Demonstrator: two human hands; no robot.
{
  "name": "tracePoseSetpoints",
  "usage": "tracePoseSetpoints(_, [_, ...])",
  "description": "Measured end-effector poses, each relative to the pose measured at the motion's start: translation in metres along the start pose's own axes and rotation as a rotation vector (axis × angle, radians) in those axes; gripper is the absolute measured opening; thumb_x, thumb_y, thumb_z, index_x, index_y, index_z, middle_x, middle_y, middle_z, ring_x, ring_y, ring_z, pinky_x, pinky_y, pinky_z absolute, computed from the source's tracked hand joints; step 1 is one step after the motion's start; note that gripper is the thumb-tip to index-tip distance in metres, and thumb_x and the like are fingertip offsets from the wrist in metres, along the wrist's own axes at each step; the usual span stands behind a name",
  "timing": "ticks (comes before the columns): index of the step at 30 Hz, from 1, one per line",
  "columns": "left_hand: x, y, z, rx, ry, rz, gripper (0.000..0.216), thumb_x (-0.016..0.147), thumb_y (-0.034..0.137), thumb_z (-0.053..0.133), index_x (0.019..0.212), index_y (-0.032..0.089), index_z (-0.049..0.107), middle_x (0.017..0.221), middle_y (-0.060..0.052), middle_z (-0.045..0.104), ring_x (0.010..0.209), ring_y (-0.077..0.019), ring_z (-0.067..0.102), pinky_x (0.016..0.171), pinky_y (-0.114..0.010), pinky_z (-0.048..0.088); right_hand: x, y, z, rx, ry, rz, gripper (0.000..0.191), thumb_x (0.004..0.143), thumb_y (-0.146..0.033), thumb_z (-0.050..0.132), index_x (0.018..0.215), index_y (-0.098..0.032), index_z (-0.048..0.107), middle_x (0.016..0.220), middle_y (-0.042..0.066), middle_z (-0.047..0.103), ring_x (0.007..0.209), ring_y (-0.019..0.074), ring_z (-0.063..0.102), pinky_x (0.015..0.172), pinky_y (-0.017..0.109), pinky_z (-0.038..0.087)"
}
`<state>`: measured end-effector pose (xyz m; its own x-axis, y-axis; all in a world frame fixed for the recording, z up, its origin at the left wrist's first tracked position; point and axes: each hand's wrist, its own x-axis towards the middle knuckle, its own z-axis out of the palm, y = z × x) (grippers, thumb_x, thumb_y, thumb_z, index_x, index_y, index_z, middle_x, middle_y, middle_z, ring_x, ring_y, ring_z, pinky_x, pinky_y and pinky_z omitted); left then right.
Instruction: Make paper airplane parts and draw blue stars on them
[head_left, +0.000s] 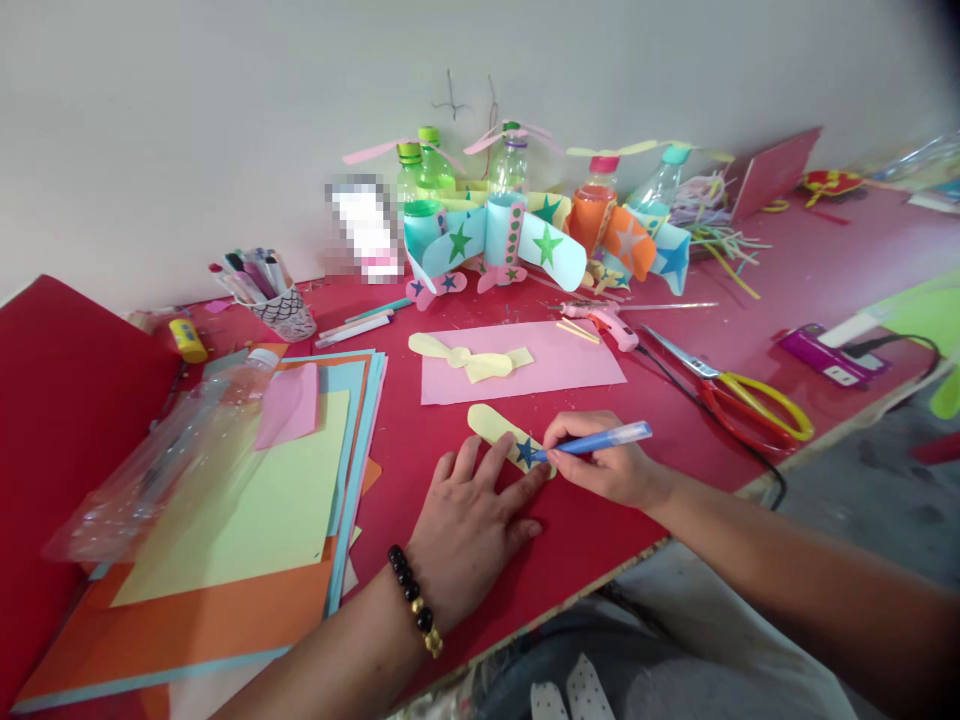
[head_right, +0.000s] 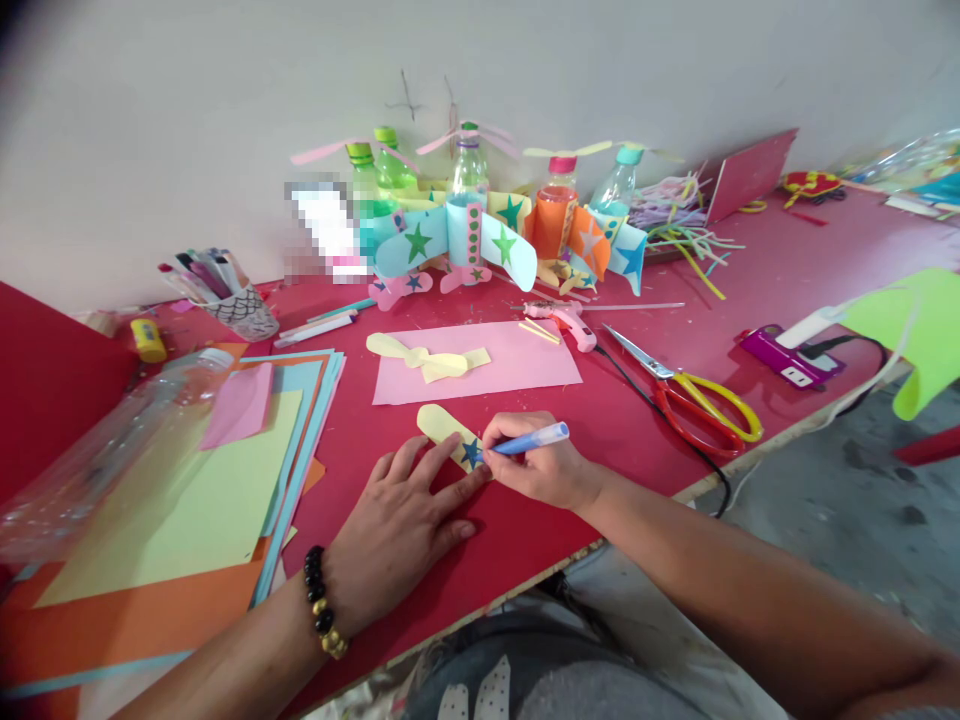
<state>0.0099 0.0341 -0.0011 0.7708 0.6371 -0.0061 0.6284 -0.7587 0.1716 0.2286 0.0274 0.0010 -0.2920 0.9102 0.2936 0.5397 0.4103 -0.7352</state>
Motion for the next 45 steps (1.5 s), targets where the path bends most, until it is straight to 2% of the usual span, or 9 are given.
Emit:
tracePoseSetpoints(15, [-0.0003, 0.0004, -0.0003, 0.005, 0.004, -0.001, 0.050, 0.095, 0.057, 0.035, 0.143, 0.045, 0.037, 0.154, -0.003, 0.032, 0.131, -0.0350, 0.034, 0.099, -0.055, 0.037, 0.0001, -0.0002, -0.0011, 0.010, -0.011, -0.009, 0.006, 0.084, -0.019, 0.056, 0.078, -0.019, 0.057, 0.068, 0.001, 0.061, 0.059, 0.0134, 0.053, 0.056, 0.026, 0.040])
tracePoseSetpoints(22, [-0.0005, 0.0003, 0.0003, -0.004, 0.013, -0.006, 0.049, 0.095, 0.056, 0.035, 0.143, 0.047, 0.036, 0.154, -0.002, 0.033, 0.131, -0.0345, 0.034, 0.099, -0.054, 0.037, -0.0020, 0.0024, -0.0008, -0.007, 0.104, 0.066, 0.010, 0.086, -0.021, 0.054, 0.077, -0.019, 0.057, 0.063, -0.001, 0.057, 0.054, 0.0120, 0.048, 0.052, 0.025, 0.037])
tracePoseSetpoints(45, [0.0004, 0.0005, 0.0009, 0.002, 0.010, 0.000, 0.049, 0.095, 0.056, 0.034, 0.144, 0.046, 0.036, 0.154, -0.002, 0.032, 0.131, -0.0351, 0.033, 0.099, -0.054, 0.037, -0.0005, 0.0015, 0.0003, 0.008, 0.066, 0.074, 0.011, 0.084, -0.018, 0.054, 0.073, -0.017, 0.057, 0.063, 0.000, 0.056, 0.054, 0.0122, 0.049, 0.052, 0.026, 0.036])
